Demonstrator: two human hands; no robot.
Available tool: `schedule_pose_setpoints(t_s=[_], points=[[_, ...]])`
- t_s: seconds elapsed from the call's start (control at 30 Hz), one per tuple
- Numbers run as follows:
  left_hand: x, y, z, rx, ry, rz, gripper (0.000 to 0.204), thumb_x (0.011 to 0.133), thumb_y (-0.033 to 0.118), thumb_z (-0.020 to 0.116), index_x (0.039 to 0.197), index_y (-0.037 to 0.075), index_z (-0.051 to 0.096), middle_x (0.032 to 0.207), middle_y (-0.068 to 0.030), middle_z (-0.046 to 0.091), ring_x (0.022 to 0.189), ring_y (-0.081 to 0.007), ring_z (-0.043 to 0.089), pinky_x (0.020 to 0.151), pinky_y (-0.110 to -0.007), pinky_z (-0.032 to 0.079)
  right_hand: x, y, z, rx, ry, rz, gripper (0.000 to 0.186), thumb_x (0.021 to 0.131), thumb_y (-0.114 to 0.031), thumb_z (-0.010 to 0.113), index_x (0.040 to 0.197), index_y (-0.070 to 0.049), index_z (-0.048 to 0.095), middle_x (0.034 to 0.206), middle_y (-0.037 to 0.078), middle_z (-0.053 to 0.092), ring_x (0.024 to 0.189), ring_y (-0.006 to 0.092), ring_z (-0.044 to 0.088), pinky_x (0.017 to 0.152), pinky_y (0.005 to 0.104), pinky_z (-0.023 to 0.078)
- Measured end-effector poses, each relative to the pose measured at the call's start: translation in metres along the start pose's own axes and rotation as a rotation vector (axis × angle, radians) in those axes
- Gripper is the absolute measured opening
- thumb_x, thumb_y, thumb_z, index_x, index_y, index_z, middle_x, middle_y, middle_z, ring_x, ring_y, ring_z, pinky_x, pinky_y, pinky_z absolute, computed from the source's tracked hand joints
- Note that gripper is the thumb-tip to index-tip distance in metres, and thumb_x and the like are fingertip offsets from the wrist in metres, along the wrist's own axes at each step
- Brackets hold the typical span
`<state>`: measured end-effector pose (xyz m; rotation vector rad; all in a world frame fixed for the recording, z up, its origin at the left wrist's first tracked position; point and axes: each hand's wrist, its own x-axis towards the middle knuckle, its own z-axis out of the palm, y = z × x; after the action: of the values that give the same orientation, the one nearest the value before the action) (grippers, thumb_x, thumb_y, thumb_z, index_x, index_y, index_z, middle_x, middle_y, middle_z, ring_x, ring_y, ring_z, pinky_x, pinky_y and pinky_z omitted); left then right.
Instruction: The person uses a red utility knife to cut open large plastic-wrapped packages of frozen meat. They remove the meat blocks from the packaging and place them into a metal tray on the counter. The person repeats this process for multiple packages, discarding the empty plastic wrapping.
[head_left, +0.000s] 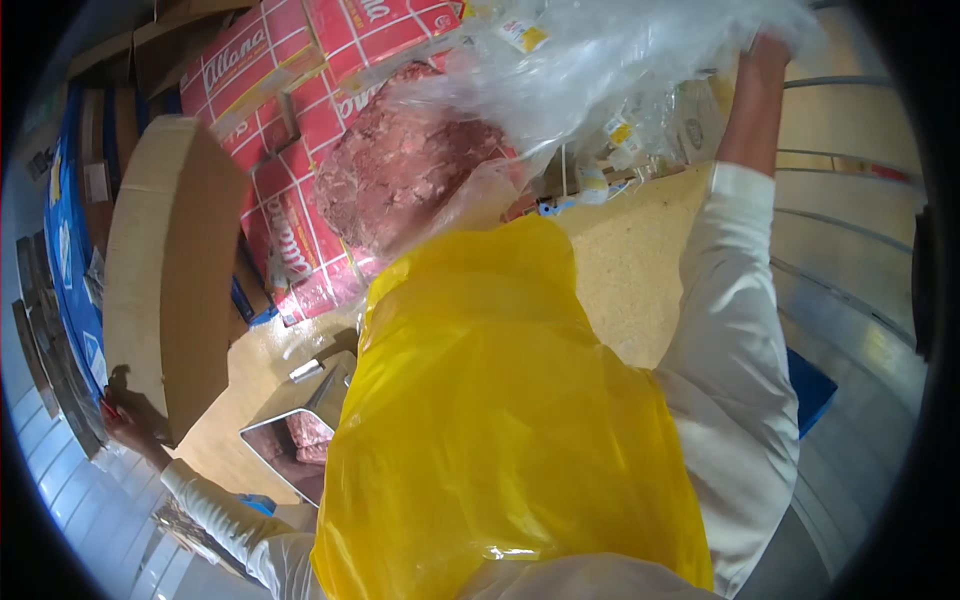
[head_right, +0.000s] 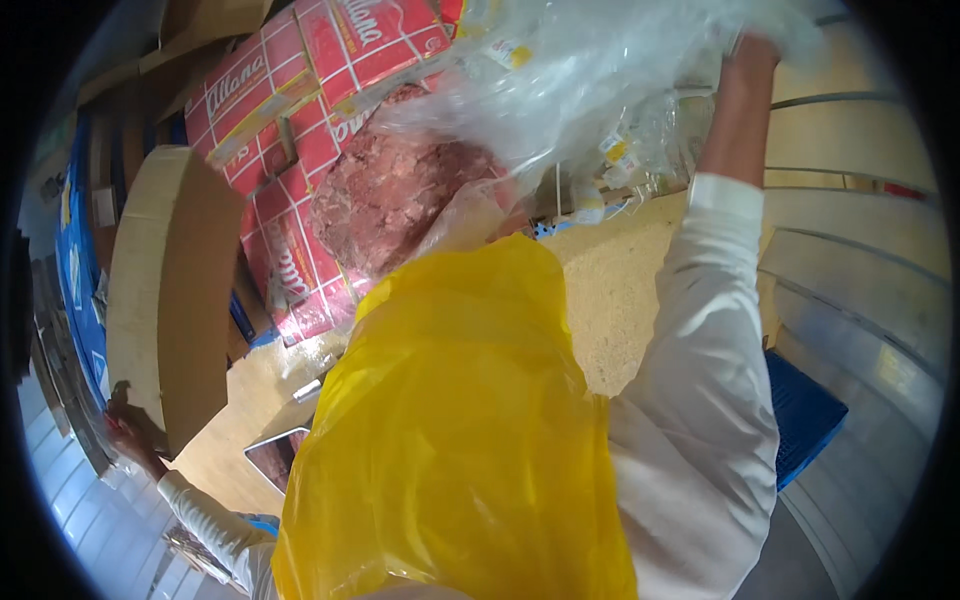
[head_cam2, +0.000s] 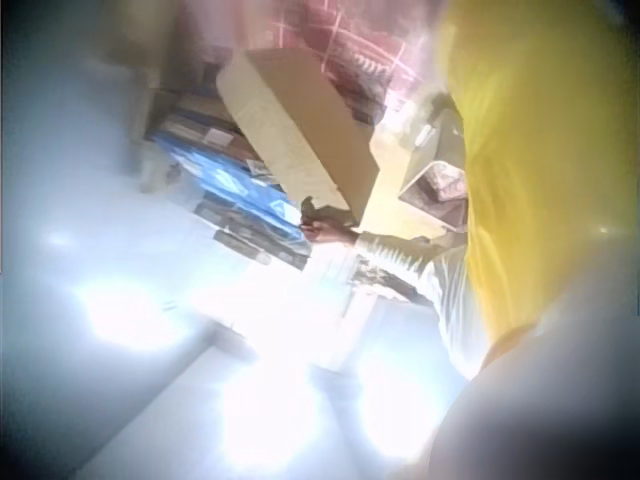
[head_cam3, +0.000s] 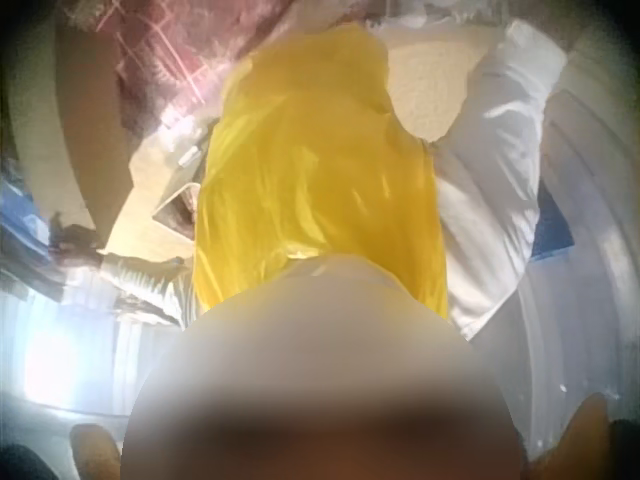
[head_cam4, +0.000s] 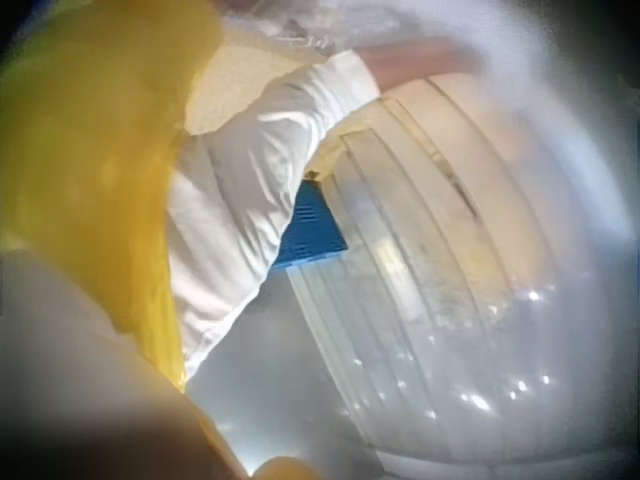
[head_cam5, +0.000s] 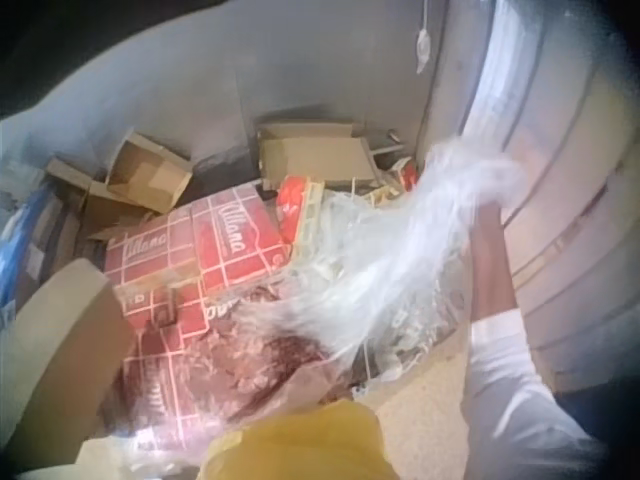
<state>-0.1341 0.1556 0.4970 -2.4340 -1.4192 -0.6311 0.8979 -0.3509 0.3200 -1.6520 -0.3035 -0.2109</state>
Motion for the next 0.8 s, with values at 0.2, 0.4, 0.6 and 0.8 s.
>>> schedule_pose_setpoints(t_s=[0.2, 0.4, 0.6, 0.8], points=[[-0.013, 0.089, 0.082, 0.261, 0.221, -0.107, 0.027, 0.102, 0.025, 0.062, 0.111, 0.002, 0.074, 0.098, -0.0211, 0.075, 0.079, -0.0399, 0.071, 0.071, -0.046, 0.056, 0.076, -0.001, 0.077, -0.359, -0.009, -0.415, 0.086, 0.081, -0.04, 0.081, 0.152, -0.008, 0.045, 0.152, 0.019, 0.05, 0.139, 0.0352, 0.047, 0.116, 0.0461, 0.041], [-0.068, 0.163, 0.103, 0.153, 0.265, -0.233, 0.028, 0.092, 0.005, 0.057, 0.114, -0.004, 0.071, 0.105, -0.0231, 0.075, 0.091, -0.0382, 0.072, 0.08, -0.043, 0.056, -0.098, 0.232, 0.147, -0.687, -0.81, -0.095, 0.093, 0.077, -0.039, 0.087, 0.153, -0.007, 0.043, 0.154, 0.02, 0.047, 0.142, 0.0363, 0.045, 0.117, 0.0457, 0.04], [-0.088, 0.221, 0.063, -0.185, 0.153, -0.398, 0.028, 0.097, 0.013, 0.058, 0.111, -0.007, 0.071, 0.107, -0.0193, 0.076, 0.095, -0.0292, 0.072, 0.083, -0.039, 0.054, -0.286, 0.303, 0.108, -0.453, -1.146, 0.262, 0.094, 0.075, -0.037, 0.09, 0.153, -0.009, 0.044, 0.154, 0.02, 0.048, 0.142, 0.0364, 0.046, 0.116, 0.0445, 0.04], [0.023, 0.344, 0.044, 0.024, 0.317, 0.071, 0.032, 0.103, 0.028, 0.061, 0.092, -0.001, 0.069, 0.081, -0.022, 0.068, 0.067, -0.0334, 0.065, 0.061, -0.044, 0.049, -0.257, 0.204, 0.11, -0.448, -0.915, 0.203, 0.067, 0.083, -0.034, 0.082, 0.143, -0.016, 0.058, 0.136, 0.013, 0.065, 0.125, 0.0329, 0.061, 0.105, 0.0409, 0.049]])
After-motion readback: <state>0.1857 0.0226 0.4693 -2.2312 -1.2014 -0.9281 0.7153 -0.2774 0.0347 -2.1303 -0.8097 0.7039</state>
